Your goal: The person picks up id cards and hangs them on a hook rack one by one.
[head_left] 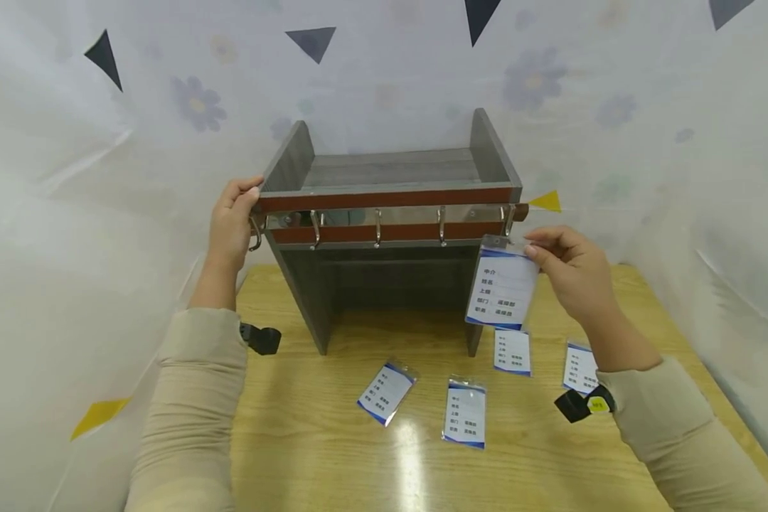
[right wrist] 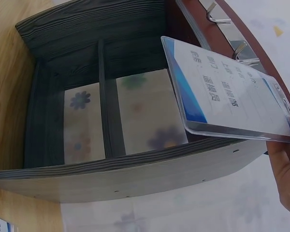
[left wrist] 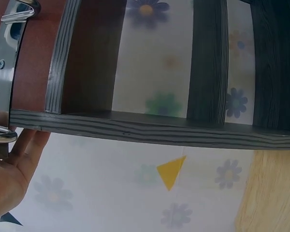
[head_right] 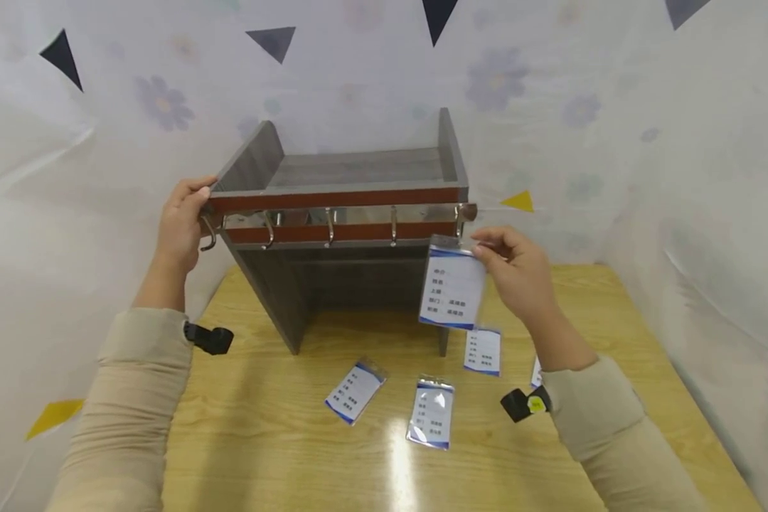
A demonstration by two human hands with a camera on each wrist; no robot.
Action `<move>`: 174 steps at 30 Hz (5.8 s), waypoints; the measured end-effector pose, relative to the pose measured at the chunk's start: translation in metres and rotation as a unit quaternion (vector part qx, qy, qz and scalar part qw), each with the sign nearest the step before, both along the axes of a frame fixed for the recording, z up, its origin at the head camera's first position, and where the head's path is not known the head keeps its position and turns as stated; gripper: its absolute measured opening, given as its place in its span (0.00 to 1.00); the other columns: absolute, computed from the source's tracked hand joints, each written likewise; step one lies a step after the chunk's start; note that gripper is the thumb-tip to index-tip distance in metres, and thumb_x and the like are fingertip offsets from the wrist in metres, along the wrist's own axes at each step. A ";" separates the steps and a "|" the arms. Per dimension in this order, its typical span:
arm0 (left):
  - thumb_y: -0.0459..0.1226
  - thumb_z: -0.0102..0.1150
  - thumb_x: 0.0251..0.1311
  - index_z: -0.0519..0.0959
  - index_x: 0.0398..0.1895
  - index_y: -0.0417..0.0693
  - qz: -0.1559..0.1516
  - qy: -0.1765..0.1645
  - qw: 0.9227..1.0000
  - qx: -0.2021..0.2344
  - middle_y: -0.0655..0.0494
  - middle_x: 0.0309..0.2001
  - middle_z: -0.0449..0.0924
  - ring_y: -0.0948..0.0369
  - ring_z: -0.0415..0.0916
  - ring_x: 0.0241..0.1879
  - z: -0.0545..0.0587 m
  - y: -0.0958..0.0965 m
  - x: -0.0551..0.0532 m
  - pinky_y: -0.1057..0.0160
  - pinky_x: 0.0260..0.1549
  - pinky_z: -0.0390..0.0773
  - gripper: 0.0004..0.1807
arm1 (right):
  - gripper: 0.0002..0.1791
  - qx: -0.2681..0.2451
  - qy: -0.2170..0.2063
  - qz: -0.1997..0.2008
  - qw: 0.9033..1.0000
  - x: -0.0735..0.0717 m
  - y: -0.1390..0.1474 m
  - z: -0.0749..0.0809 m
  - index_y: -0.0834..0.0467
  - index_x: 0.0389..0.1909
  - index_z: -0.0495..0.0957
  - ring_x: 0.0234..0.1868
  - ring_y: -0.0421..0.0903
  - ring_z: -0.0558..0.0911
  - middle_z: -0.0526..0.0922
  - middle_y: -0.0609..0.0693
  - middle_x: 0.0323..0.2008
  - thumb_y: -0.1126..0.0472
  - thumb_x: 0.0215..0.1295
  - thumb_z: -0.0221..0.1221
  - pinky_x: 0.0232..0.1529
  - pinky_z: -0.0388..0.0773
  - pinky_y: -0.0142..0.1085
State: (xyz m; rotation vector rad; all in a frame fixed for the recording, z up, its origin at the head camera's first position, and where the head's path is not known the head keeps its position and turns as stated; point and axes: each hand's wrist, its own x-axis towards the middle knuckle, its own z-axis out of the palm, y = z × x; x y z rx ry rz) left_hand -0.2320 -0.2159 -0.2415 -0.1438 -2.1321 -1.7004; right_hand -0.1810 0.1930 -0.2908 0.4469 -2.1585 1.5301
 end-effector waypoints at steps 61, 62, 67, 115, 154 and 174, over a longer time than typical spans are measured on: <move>0.42 0.36 0.63 0.70 0.52 0.48 0.049 -0.030 0.995 -0.076 0.55 0.54 0.64 0.68 0.49 0.12 0.002 -0.006 0.006 0.69 0.12 0.55 0.18 | 0.08 0.068 0.018 0.011 0.997 -0.021 -0.005 -0.007 0.68 0.36 0.76 0.25 0.33 0.72 0.77 0.41 0.27 0.70 0.55 0.55 0.25 0.68 0.22; 0.42 0.36 0.63 0.70 0.52 0.49 0.049 -0.032 0.995 -0.077 0.56 0.54 0.64 0.67 0.46 0.10 0.002 -0.006 0.005 0.69 0.10 0.54 0.18 | 0.08 0.062 0.021 0.011 0.998 -0.021 -0.005 -0.008 0.68 0.36 0.76 0.25 0.33 0.73 0.77 0.41 0.27 0.70 0.55 0.55 0.25 0.68 0.22; 0.42 0.38 0.63 0.70 0.52 0.49 0.046 -0.031 0.996 -0.068 0.55 0.53 0.65 0.68 0.44 0.08 0.004 -0.007 0.003 0.70 0.08 0.52 0.18 | 0.08 0.041 0.032 0.005 0.999 -0.024 -0.006 -0.012 0.68 0.36 0.76 0.28 0.33 0.72 0.76 0.41 0.28 0.67 0.56 0.55 0.26 0.67 0.22; 0.42 0.48 0.59 0.72 0.51 0.48 0.022 -0.037 0.999 -0.012 0.54 0.48 0.68 0.64 0.64 0.35 0.009 -0.008 0.009 0.71 0.28 0.63 0.18 | 0.07 -0.058 0.028 0.063 0.996 0.016 0.003 -0.036 0.70 0.34 0.73 0.27 0.38 0.75 0.75 0.47 0.28 0.74 0.53 0.54 0.29 0.71 0.23; 0.42 0.53 0.55 0.74 0.50 0.48 -0.002 -0.012 0.999 0.053 0.52 0.43 0.71 0.65 0.69 0.35 0.004 -0.010 0.008 0.66 0.32 0.67 0.19 | 0.06 -0.034 -0.136 0.104 0.985 0.037 -0.020 -0.138 0.68 0.34 0.73 0.28 0.38 0.75 0.75 0.47 0.30 0.72 0.54 0.55 0.27 0.72 0.28; 0.46 0.54 0.54 0.72 0.53 0.51 -0.008 -0.042 0.998 0.051 0.56 0.41 0.72 0.63 0.69 0.30 0.005 -0.014 0.013 0.64 0.30 0.67 0.22 | 0.10 0.008 -0.283 0.096 0.954 0.031 -0.026 -0.197 0.69 0.37 0.72 0.29 0.41 0.71 0.73 0.55 0.29 0.69 0.55 0.55 0.30 0.72 0.34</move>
